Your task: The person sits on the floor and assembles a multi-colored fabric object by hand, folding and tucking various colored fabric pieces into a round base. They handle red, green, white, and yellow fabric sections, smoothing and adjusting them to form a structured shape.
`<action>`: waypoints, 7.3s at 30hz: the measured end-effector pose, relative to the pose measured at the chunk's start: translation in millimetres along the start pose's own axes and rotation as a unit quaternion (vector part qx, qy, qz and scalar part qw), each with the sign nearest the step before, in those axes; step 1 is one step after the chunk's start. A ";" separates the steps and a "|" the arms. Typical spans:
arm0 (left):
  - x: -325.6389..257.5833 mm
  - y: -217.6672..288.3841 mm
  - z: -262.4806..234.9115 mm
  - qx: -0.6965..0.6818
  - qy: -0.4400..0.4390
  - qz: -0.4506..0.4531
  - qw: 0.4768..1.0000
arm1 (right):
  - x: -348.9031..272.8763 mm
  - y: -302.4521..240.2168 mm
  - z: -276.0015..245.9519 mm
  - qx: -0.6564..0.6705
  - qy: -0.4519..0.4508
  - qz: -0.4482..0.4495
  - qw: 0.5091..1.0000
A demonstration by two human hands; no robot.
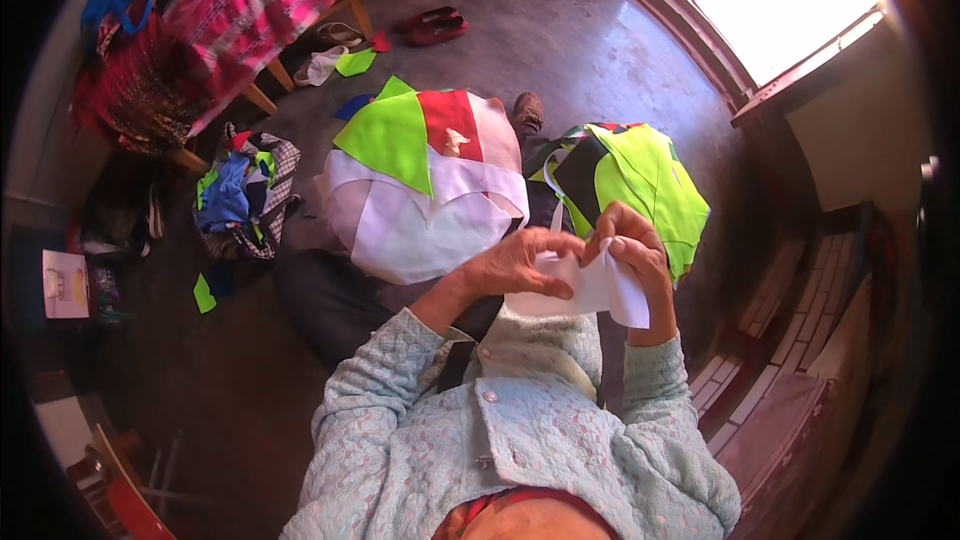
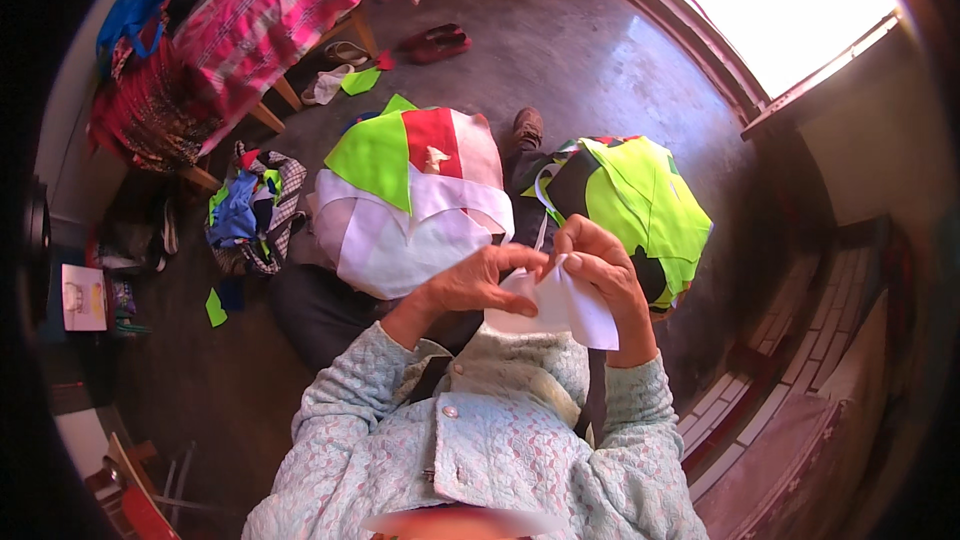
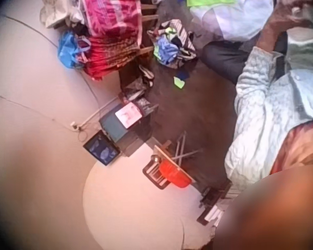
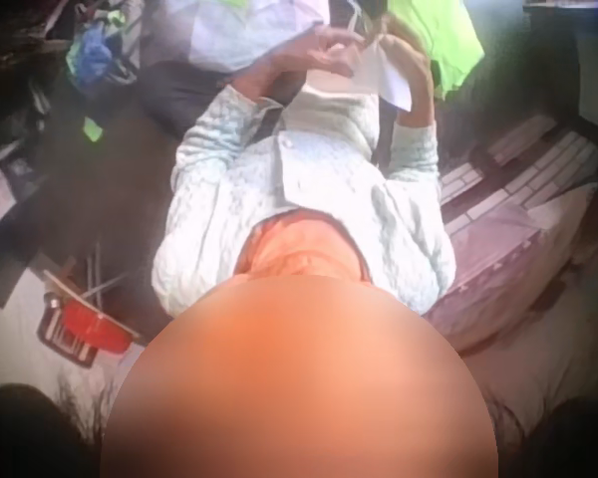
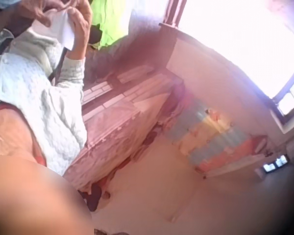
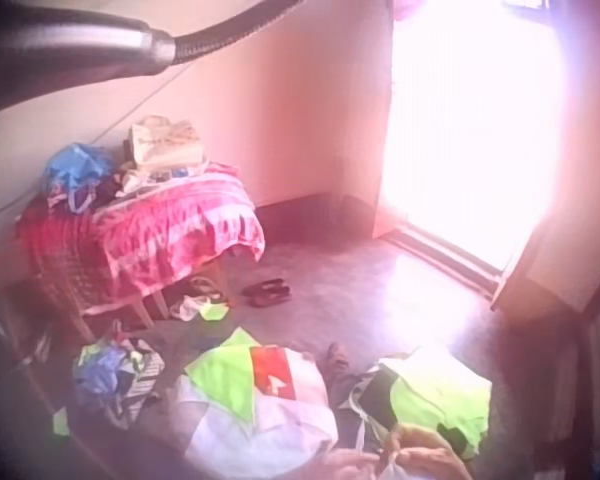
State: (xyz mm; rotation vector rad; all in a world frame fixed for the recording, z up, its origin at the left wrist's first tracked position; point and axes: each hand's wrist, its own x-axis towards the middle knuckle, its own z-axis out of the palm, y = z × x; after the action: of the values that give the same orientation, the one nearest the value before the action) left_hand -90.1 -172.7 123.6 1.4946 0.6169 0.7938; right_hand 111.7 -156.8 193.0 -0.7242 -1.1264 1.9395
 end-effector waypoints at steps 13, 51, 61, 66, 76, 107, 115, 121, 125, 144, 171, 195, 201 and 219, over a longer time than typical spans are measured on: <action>-50.0 9.8 -65.4 0.082 0.176 -0.119 0.974 | 27.8 -45.9 -23.8 -0.046 0.122 -0.137 0.982; -141.5 -39.2 -199.0 0.756 0.397 -0.055 0.518 | 131.4 136.0 -25.1 -0.640 0.020 -0.312 0.702; -159.8 -30.0 -194.6 0.753 0.323 -0.087 0.566 | 106.4 127.8 -22.1 -0.676 0.016 -0.309 0.669; -177.8 -14.2 -189.0 0.710 0.313 -0.097 0.623 | 91.6 98.4 -35.2 -0.682 0.120 -0.371 0.619; -82.1 -7.9 -159.3 0.624 0.334 -0.004 0.706 | 111.5 132.9 -52.9 -0.581 0.219 -0.184 0.762; -51.8 -62.8 -138.0 0.660 0.295 -0.107 0.682 | 116.5 92.9 1.4 -0.567 0.256 -0.303 0.722; -50.6 -59.0 -135.9 0.656 0.297 -0.105 0.686 | 152.5 157.3 11.8 -0.706 0.043 -0.226 0.670; -48.4 -57.7 -134.9 0.655 0.303 -0.111 0.683 | 153.9 149.3 14.2 -0.726 0.012 -0.184 0.663; -52.1 -65.4 -142.3 0.645 0.301 -0.115 0.693 | 155.9 159.5 10.1 -0.716 0.026 -0.228 0.660; 12.8 -83.1 -171.6 0.701 0.282 -0.155 0.636 | 154.5 157.4 6.8 -0.675 0.043 -0.252 0.692; 12.9 -86.2 -170.4 0.723 0.293 -0.138 0.610 | 31.6 80.0 -239.4 -0.722 0.506 0.015 0.472; 16.5 -81.8 -165.4 0.694 0.327 -0.115 0.631 | 19.2 105.9 -283.0 -0.743 0.502 0.011 0.441; 15.2 -83.7 -164.6 0.678 0.354 -0.104 0.636 | 15.8 73.1 -267.3 -0.685 0.531 0.034 0.498; 10.2 -88.6 -167.7 0.682 0.354 -0.092 0.633 | 184.8 44.5 -2.4 0.085 0.070 -0.059 0.992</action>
State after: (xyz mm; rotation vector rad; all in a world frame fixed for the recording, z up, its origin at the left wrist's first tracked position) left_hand -208.0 -52.9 35.1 2.3354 2.3230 0.7083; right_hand -2.1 -16.1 135.0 -0.6745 -0.8876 1.8305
